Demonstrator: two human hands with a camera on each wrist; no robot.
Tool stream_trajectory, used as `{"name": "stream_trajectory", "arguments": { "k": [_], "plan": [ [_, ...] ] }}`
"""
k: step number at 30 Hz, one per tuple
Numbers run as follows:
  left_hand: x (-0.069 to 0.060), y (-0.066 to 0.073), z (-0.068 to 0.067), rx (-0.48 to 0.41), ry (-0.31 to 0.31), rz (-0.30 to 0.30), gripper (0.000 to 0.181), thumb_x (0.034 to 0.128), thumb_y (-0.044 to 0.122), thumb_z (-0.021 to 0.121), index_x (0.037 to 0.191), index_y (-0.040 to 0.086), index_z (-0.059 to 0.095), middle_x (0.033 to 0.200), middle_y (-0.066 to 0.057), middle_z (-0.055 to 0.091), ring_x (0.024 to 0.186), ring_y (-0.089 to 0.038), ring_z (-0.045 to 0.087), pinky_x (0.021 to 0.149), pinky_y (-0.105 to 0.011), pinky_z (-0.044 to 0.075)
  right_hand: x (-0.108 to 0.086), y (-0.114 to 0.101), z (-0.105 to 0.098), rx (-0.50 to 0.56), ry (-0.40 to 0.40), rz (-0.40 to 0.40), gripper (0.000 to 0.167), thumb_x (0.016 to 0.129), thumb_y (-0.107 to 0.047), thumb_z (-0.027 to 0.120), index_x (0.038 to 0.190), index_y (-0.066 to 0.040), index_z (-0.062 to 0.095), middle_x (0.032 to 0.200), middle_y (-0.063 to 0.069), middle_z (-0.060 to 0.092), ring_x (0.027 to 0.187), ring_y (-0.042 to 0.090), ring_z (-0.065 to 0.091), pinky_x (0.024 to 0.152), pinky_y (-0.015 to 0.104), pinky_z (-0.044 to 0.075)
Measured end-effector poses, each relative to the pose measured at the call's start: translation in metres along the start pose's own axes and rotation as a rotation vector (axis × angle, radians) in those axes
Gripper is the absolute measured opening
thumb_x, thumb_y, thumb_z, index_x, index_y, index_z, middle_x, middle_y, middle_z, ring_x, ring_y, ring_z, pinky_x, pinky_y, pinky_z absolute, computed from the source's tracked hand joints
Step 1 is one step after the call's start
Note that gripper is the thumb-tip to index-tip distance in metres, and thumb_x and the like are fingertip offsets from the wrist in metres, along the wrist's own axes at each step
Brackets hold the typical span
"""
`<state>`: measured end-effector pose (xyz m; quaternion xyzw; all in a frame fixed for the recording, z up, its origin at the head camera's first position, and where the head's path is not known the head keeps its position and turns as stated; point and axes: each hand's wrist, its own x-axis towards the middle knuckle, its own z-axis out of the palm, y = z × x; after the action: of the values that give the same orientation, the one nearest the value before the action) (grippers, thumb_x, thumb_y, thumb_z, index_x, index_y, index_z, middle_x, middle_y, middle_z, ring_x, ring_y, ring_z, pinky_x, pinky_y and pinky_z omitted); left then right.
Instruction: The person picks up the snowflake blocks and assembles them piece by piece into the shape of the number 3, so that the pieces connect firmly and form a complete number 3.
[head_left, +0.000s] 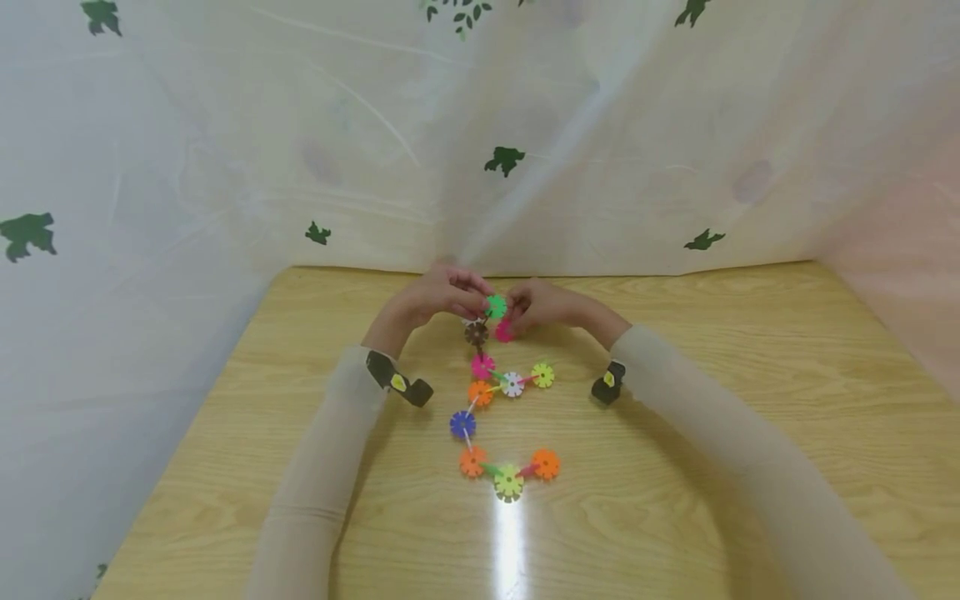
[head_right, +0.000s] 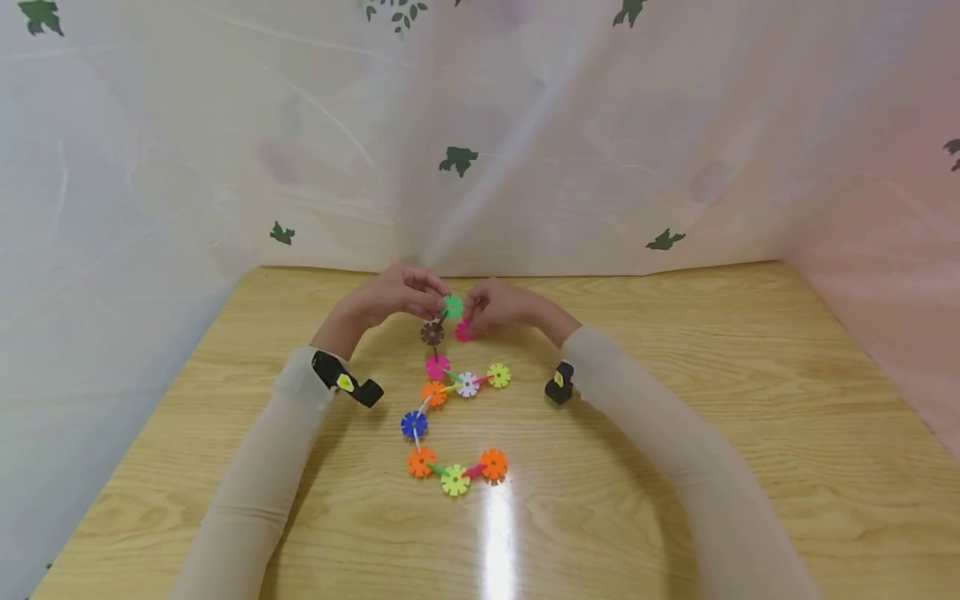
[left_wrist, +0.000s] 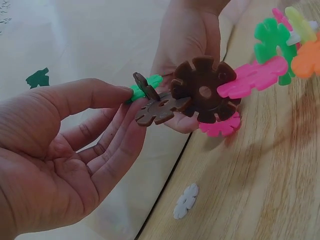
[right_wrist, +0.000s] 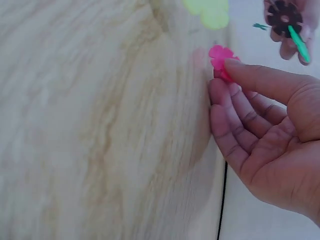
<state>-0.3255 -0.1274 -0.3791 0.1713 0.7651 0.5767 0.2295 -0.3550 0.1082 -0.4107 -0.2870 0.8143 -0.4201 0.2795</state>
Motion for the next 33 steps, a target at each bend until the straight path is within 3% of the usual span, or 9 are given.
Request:
{"name": "stream_trajectory", "arguments": {
  "k": [5,15,21,26,33],
  "plan": [
    [0.001,-0.001,0.003,-0.002,0.02,-0.012,0.025,0.093,0.001,0.067,0.116,-0.008,0.065,0.089,-0.002,0.072,0.083,-0.015,0.071,0.082,-0.032,0.063,-0.007,0.004,-0.004,0.043,0.007,-0.005,0.019,0.09,0.0,0.07,0.108,0.003,0.067,0.093,0.004,0.074,0.083,0.012,0.065,0.074,0.025,0.055],
    [0.001,-0.001,0.006,-0.031,0.06,-0.024,0.027,0.0942,0.002,0.068,0.119,-0.008,0.065,0.092,-0.001,0.073,0.085,-0.015,0.071,0.086,-0.032,0.063,-0.025,0.006,-0.014,0.178,0.046,-0.021,0.027,0.094,-0.008,0.066,0.121,0.0,0.066,0.103,0.005,0.072,0.094,0.019,0.067,0.086,0.037,0.06],
    [0.002,-0.003,0.007,-0.029,0.074,-0.013,0.026,0.0942,0.002,0.068,0.118,-0.007,0.066,0.091,0.0,0.073,0.084,-0.014,0.071,0.084,-0.03,0.062,-0.033,0.005,-0.017,0.229,0.117,-0.052,0.028,0.095,-0.008,0.066,0.122,0.002,0.064,0.102,0.004,0.073,0.091,0.02,0.07,0.09,0.044,0.06],
    [0.003,-0.004,0.007,-0.029,0.086,-0.005,0.026,0.0942,0.002,0.068,0.118,-0.007,0.066,0.09,0.002,0.073,0.084,-0.013,0.071,0.084,-0.03,0.063,-0.033,0.004,-0.014,0.268,0.219,-0.069,0.02,0.096,-0.01,0.069,0.114,-0.001,0.067,0.097,0.005,0.072,0.087,0.021,0.07,0.089,0.051,0.059],
    [0.006,-0.006,0.005,-0.021,0.098,-0.002,0.027,0.0952,0.004,0.067,0.12,-0.006,0.066,0.089,0.004,0.074,0.086,-0.013,0.071,0.088,-0.032,0.062,-0.032,0.001,-0.01,0.287,0.314,-0.106,0.017,0.096,-0.009,0.07,0.108,0.001,0.066,0.092,0.003,0.071,0.086,0.017,0.074,0.086,0.047,0.061]
  ]
}}
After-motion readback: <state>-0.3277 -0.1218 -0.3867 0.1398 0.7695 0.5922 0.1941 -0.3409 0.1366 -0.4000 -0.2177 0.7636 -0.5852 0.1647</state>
